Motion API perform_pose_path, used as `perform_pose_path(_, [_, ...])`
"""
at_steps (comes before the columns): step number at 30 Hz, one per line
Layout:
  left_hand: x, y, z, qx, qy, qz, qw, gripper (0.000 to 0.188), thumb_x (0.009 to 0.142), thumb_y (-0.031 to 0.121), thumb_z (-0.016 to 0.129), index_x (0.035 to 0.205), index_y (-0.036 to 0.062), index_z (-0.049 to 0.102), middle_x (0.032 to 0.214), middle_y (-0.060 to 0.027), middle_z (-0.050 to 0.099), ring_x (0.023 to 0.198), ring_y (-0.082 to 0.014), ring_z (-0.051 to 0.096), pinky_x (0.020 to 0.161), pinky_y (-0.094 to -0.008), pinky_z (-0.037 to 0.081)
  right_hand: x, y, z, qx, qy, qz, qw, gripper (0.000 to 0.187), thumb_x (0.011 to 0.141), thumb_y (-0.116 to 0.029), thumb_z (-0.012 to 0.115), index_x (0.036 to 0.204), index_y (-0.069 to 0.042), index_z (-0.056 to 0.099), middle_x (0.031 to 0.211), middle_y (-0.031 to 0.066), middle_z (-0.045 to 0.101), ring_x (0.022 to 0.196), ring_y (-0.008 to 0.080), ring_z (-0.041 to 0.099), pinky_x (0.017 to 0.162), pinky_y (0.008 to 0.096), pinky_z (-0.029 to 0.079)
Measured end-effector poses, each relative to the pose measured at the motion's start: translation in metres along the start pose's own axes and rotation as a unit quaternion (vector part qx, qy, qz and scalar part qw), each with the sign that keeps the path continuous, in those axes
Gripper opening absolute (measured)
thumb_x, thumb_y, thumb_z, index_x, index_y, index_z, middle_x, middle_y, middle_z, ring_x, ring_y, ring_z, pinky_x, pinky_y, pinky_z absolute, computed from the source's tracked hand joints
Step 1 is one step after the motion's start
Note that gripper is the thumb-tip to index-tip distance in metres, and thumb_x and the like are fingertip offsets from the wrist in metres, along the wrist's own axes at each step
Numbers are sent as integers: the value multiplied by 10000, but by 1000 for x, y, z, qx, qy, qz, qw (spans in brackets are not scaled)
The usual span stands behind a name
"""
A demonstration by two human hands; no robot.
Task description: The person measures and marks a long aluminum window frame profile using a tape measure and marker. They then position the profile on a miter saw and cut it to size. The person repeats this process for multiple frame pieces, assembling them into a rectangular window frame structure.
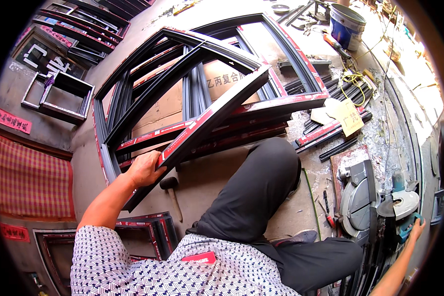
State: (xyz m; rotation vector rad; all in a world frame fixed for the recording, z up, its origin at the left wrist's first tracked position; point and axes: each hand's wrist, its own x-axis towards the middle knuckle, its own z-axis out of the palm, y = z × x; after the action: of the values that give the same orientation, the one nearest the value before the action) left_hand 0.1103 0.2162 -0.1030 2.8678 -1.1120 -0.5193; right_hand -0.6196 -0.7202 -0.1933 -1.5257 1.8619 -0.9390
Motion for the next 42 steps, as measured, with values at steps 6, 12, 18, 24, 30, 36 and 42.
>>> perform_pose_path(6, [-11, -12, 13, -16, -4, -8, 1000, 469, 904, 290, 802, 1213, 0, 601, 1099, -227, 672, 1037, -447, 667, 896, -499, 540, 20, -12, -20, 2, 5, -17, 1000, 590, 1028, -355, 687, 1551, -203, 458, 987, 79, 622, 713, 197, 580, 598, 369, 508])
perform_pose_path(12, [25, 15, -33, -55, -44, -41, 997, 630, 1006, 580, 607, 1198, -17, 672, 1079, -231, 700, 1016, -390, 695, 914, -450, 547, -15, -10, -10, -10, -16, 14, 1000, 569, 996, -276, 736, 1488, -109, 503, 1112, 144, 650, 872, 257, 610, 757, 410, 521])
perform_pose_path(18, [189, 30, -14, -304, 124, -51, 943, 581, 1078, 540, 550, 1107, -28, 663, 967, -157, 707, 880, -244, 690, 824, -372, 549, 12, -20, -47, 3, 20, -21, 1000, 559, 1050, -346, 662, 1555, -225, 456, 966, 54, 618, 635, 170, 559, 540, 329, 495])
perform_pose_path(24, [340, 65, -27, -502, 129, -177, 837, 690, 994, 669, 645, 1188, 7, 642, 962, -77, 694, 815, -155, 700, 708, -306, 592, 5, -1, -21, 4, 9, -13, 1000, 539, 1057, -349, 664, 1549, -237, 475, 901, 23, 592, 635, 149, 553, 543, 316, 486])
perform_pose_path(30, [417, 97, -24, -651, 134, -182, 724, 538, 947, 535, 790, 1213, 85, 662, 1046, -58, 740, 844, -198, 753, 682, -335, 656, -9, -9, -28, -16, 14, -26, 999, 537, 1063, -361, 667, 1553, -250, 478, 871, 6, 587, 642, 133, 545, 545, 304, 475])
perform_pose_path(36, [438, 100, -13, -684, 213, -153, 681, 334, 1040, 431, 707, 1181, 129, 694, 1030, -23, 755, 878, -170, 754, 753, -371, 641, -12, -10, -28, -7, 3, -13, 1000, 577, 1059, -369, 683, 1573, -247, 451, 816, 6, 586, 605, 122, 533, 514, 290, 455])
perform_pose_path(42, [456, 90, 9, -750, 248, -59, 610, 303, 1067, 300, 677, 1182, 20, 669, 1036, -84, 729, 889, -233, 753, 824, -418, 659, 3, -10, -47, 6, -14, -21, 1000, 549, 1067, -375, 676, 1557, -256, 457, 829, 9, 579, 605, 118, 521, 510, 274, 443])
